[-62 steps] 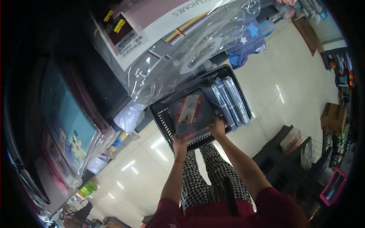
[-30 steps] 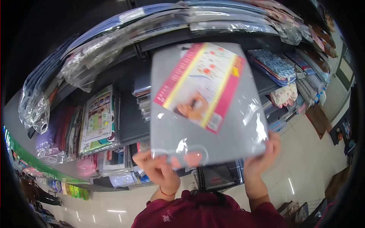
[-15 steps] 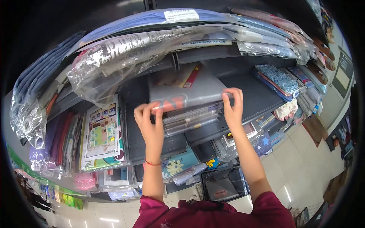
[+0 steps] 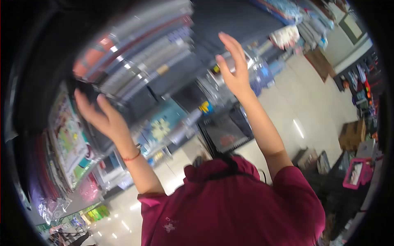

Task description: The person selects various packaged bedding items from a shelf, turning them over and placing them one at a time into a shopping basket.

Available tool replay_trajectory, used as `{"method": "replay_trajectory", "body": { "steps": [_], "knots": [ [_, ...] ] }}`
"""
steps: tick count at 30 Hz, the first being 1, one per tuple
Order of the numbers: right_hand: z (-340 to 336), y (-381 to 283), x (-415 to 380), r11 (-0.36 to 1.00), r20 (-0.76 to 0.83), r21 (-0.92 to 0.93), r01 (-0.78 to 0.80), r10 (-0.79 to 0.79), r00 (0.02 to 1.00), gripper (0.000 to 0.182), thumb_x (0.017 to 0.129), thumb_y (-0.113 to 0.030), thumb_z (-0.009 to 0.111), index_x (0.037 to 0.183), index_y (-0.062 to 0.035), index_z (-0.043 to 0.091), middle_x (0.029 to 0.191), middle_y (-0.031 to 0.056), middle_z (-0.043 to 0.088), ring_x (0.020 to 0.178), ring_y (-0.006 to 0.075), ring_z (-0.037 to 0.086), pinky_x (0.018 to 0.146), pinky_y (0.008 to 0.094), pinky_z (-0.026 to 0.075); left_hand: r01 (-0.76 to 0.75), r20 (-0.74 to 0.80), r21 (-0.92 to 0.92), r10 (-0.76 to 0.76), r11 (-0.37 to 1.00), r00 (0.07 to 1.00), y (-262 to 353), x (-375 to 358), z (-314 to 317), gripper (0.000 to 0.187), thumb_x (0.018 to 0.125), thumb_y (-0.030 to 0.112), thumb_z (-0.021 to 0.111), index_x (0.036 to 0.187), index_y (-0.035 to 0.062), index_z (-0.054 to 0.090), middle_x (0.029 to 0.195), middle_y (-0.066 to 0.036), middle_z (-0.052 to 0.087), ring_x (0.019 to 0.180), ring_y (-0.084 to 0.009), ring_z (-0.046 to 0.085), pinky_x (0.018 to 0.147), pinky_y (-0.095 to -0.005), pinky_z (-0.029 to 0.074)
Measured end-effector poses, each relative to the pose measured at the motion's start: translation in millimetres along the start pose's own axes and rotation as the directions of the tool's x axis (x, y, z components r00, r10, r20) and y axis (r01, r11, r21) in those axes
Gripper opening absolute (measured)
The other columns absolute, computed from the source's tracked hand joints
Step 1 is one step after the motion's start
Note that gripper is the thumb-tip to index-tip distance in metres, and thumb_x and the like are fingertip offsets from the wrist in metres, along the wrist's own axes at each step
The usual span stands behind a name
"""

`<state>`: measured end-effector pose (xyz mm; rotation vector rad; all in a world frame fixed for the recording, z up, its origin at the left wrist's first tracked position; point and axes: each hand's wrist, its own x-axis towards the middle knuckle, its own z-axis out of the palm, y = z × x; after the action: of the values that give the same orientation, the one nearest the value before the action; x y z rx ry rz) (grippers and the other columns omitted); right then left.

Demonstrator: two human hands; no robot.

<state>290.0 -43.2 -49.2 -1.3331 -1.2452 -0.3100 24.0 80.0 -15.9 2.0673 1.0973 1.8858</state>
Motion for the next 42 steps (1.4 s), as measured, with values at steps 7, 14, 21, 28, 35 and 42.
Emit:
{"method": "replay_trajectory", "body": {
  "steps": [7,14,21,28,35,42],
  "knots": [
    [-203,93,-386,0.68,0.546,-0.539,-0.498,0.732,0.408,0.021,0.091,-0.012,0.056,0.108,-0.0029,0.065,0.1,0.0155,0.068,0.095,0.0267,0.065,0.08,0.0358,0.051,0.184,0.527,0.312,-0.331,0.932,0.783,-2,-252,-75,0.042,0.08,-0.008,0.052,0.122,0.0004,0.051,0.138,-0.023,0.041,0.132,-0.0396,0.035,0.108,-0.0498,0.028],
    [-248,116,-496,0.363,0.421,-0.536,-0.762,0.897,0.132,0.025,0.085,-0.01,0.058,0.109,-0.0032,0.063,0.103,0.0156,0.066,0.099,0.0334,0.062,0.087,0.0374,0.049,0.642,0.866,0.292,-0.481,0.708,0.137,41,-382,-29,0.038,0.088,0.003,0.053,0.125,-0.0001,0.048,0.118,-0.019,0.057,0.106,-0.0314,0.058,0.093,-0.0394,0.045],
    [-155,215,-509,0.41,0.472,-0.699,-0.586,0.88,0.052,0.039,0.082,-0.015,0.055,0.12,-0.0035,0.055,0.122,0.0226,0.056,0.112,0.0409,0.053,0.096,0.0453,0.044,0.494,0.811,0.541,-0.577,0.681,-0.094,-63,-592,66,0.043,0.087,0.015,0.057,0.125,0.0004,0.045,0.11,-0.029,0.061,0.102,-0.0442,0.059,0.086,-0.0491,0.048],
    [-110,269,-562,0.16,0.261,-0.877,-0.453,0.95,-0.169,0.056,0.082,-0.028,0.06,0.131,-0.0065,0.042,0.116,0.0284,0.056,0.109,0.0432,0.055,0.091,0.0505,0.046,0.505,0.669,0.685,-0.727,0.524,-0.153,-89,-687,99,0.048,0.085,0.022,0.06,0.127,0.0022,0.044,0.114,-0.029,0.058,0.104,-0.0479,0.056,0.089,-0.0528,0.046],
    [-101,250,-554,0.384,0.208,-0.774,-0.504,0.906,0.37,0.034,0.084,-0.024,0.062,0.111,-0.0044,0.058,0.099,0.0194,0.06,0.089,0.0392,0.062,0.079,0.048,0.051,0.476,0.664,0.522,-0.687,0.708,0.294,-87,-653,111,0.024,0.087,0.013,0.06,0.108,0.004,0.056,0.098,-0.022,0.061,0.083,-0.0371,0.06,0.075,-0.0459,0.048],
    [-166,145,-399,0.47,0.26,-0.356,-0.808,0.88,0.398,0.029,0.077,-0.014,0.073,0.101,-0.0013,0.064,0.084,0.0099,0.053,0.067,0.0204,0.054,0.062,0.0319,0.046,0.492,0.663,0.439,-0.641,0.752,0.387,15,-454,85,0.014,0.089,0.021,0.062,0.095,0.0083,0.065,0.09,-0.016,0.055,0.071,-0.0292,0.06,0.062,-0.0398,0.049]
  ]
}}
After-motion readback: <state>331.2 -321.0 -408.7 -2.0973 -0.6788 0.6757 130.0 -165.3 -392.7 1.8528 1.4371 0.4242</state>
